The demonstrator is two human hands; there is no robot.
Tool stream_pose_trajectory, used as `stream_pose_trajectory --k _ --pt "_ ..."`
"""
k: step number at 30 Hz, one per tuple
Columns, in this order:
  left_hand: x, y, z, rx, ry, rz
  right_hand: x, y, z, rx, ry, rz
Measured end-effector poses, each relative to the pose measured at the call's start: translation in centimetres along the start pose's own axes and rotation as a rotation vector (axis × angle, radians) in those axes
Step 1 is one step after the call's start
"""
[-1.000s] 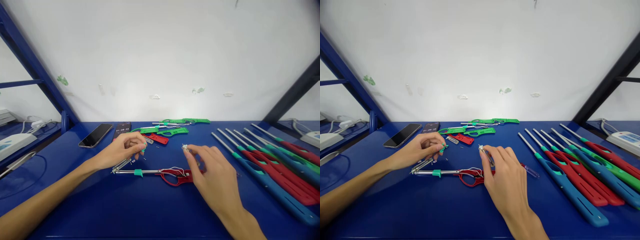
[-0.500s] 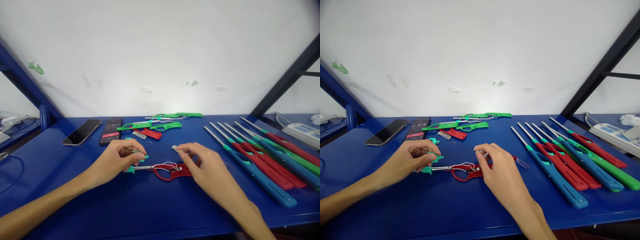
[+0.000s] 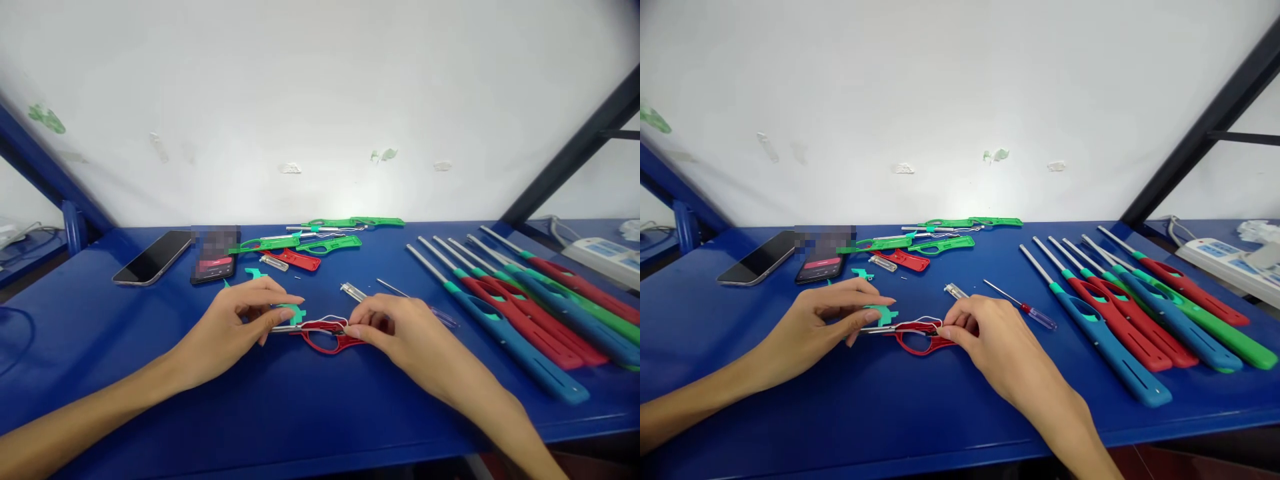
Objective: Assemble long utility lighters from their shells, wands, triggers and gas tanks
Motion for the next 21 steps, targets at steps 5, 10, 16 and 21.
stream_pose_trajectory --k 5,10,16,21 --pt "-0.3 0.4 -0.5 0.045 0.02 -0.036 -0.3 -0.2 0.1 -0.014 -0.022 -0.004" --pt "-0.3 0.5 -1.4 0.107 0.051 -0.048 -0.4 -0.5 0.4 0.016 -0.054 -0.04" --pt "-0.7 0.7 -1.5 0.127 0.062 -0.055 -0.5 -0.1 1.3 0.207 -0.082 -0.031" --pt "-0.7 0.9 -1.2 0.122 0.028 -0.057 -0.6 0.2 1.8 0.311 -0.078 -0.014"
Point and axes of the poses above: each hand's wrist, its own x-axis towards the middle knuckle, its own y-axis out of the palm, z = x × y, the point moved 6 cm from there along x, towards the middle knuckle, and after that the axes turned 15 degrees about y, right-handed, at the moved point
